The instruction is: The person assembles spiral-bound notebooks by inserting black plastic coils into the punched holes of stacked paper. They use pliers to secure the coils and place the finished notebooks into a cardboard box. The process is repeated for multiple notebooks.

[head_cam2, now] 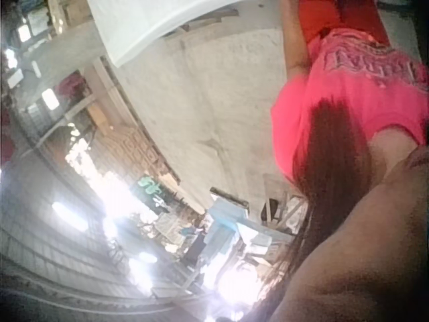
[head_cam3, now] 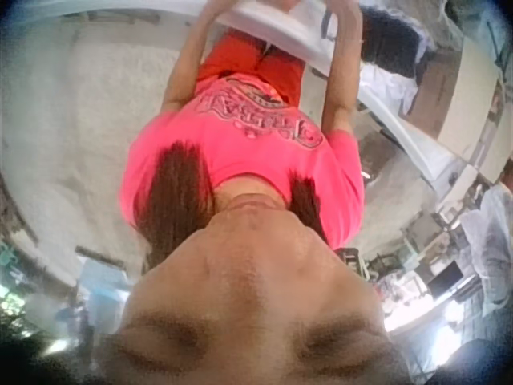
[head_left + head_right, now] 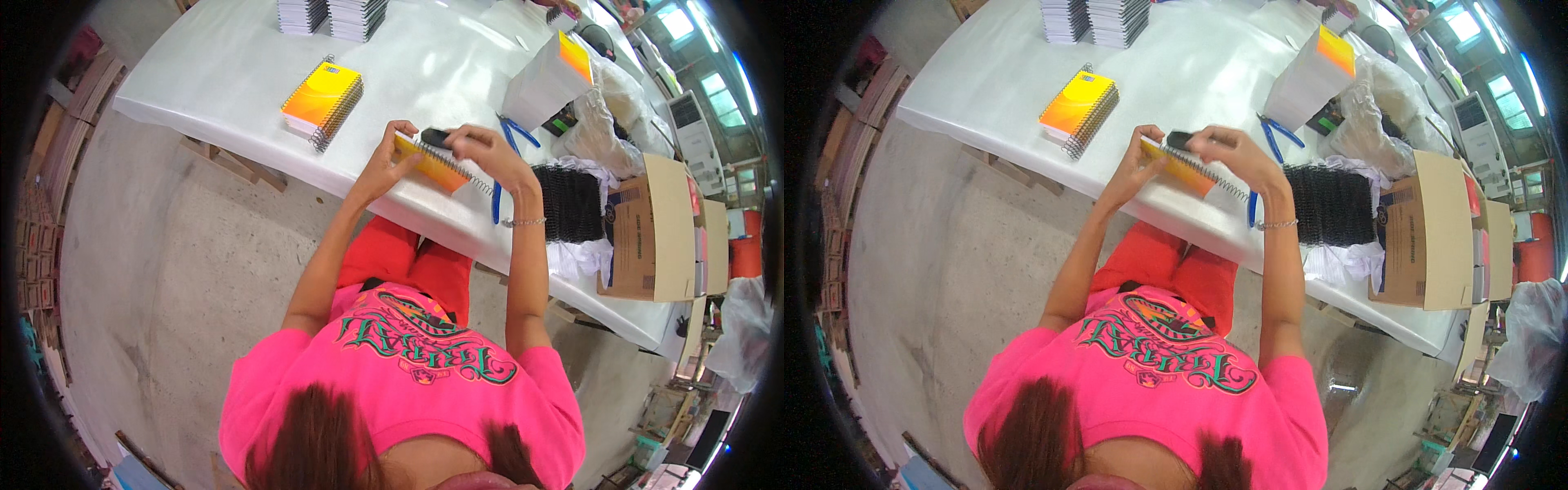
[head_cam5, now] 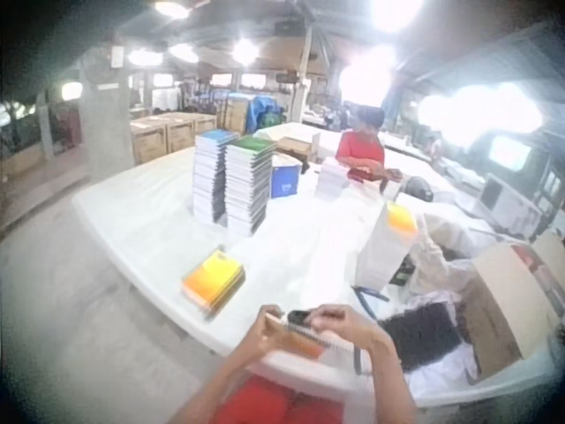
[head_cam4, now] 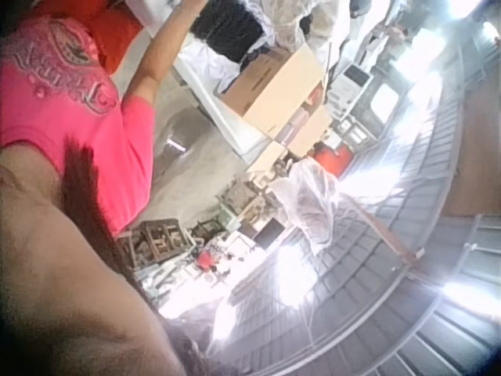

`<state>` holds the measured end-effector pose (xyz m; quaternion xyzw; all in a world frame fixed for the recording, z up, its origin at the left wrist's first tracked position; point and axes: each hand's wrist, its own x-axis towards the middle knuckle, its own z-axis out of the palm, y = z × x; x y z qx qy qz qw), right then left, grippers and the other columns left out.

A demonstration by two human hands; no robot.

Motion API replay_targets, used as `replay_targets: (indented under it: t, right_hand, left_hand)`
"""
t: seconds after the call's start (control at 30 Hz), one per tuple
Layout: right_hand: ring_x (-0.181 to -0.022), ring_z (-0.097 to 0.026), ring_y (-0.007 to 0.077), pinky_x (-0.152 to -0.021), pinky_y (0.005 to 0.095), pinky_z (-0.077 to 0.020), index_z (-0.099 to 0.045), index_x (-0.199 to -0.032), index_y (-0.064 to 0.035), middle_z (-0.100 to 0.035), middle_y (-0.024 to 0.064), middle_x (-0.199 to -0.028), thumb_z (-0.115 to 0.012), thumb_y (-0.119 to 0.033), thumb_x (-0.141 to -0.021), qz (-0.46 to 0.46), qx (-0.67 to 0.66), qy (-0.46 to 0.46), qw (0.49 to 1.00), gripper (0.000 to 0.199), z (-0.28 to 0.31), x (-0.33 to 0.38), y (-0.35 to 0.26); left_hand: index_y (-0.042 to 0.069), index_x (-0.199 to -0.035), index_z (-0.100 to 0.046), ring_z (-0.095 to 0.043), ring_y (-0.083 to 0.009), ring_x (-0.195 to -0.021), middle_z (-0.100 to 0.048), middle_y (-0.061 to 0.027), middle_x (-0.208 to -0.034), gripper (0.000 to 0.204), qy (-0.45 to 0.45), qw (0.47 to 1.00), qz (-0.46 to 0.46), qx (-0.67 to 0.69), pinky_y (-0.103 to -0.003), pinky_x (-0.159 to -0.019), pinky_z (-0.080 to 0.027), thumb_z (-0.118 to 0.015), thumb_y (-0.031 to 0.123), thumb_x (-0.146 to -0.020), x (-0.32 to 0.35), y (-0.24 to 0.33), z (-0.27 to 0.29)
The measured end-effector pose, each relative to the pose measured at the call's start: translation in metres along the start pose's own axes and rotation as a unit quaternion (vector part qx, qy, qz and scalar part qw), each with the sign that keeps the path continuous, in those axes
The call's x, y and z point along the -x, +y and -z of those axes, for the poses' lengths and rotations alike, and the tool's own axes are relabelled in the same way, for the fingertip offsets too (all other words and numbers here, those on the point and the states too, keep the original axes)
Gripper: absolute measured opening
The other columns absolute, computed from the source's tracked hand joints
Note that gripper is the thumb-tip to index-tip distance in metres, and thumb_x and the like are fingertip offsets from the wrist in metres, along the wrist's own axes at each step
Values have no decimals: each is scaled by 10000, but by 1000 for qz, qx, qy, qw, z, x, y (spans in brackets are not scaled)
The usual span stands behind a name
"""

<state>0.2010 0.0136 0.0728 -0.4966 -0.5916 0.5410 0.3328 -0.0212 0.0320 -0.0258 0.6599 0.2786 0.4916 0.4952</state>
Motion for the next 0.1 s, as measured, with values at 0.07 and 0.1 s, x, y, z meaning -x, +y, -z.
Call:
replay_targets:
  t: [0.07, 0.1]
  right_hand:
    - [-901, -574, 98, -847, 246, -467, -726, -974, -48, -694, 57, -1041, -733, -267, -873, -32, 185, -22, 982, 241, -2, -5, -1]
    - [-897, -574, 100, -853, 249, -475, -729, -992, -74, -693, 69, -1047, -732, -281, -875, -38, 278, -24, 960, 237, 2, -15, 0]
  left_hand:
    - [113, -1289, -405, -475, -181, -1108, -471, -59, -1202, 493, -8, 1000, 12, -3, -334, -971, -388, -683, 179, -889, 3, 0, 2]
    - [113, -1289, -405, -475, -181, -1108, -471, -59, -1202, 493, -17, 1000, 15, -1, -334, -971, -388, -683, 179, -889, 5, 0, -1]
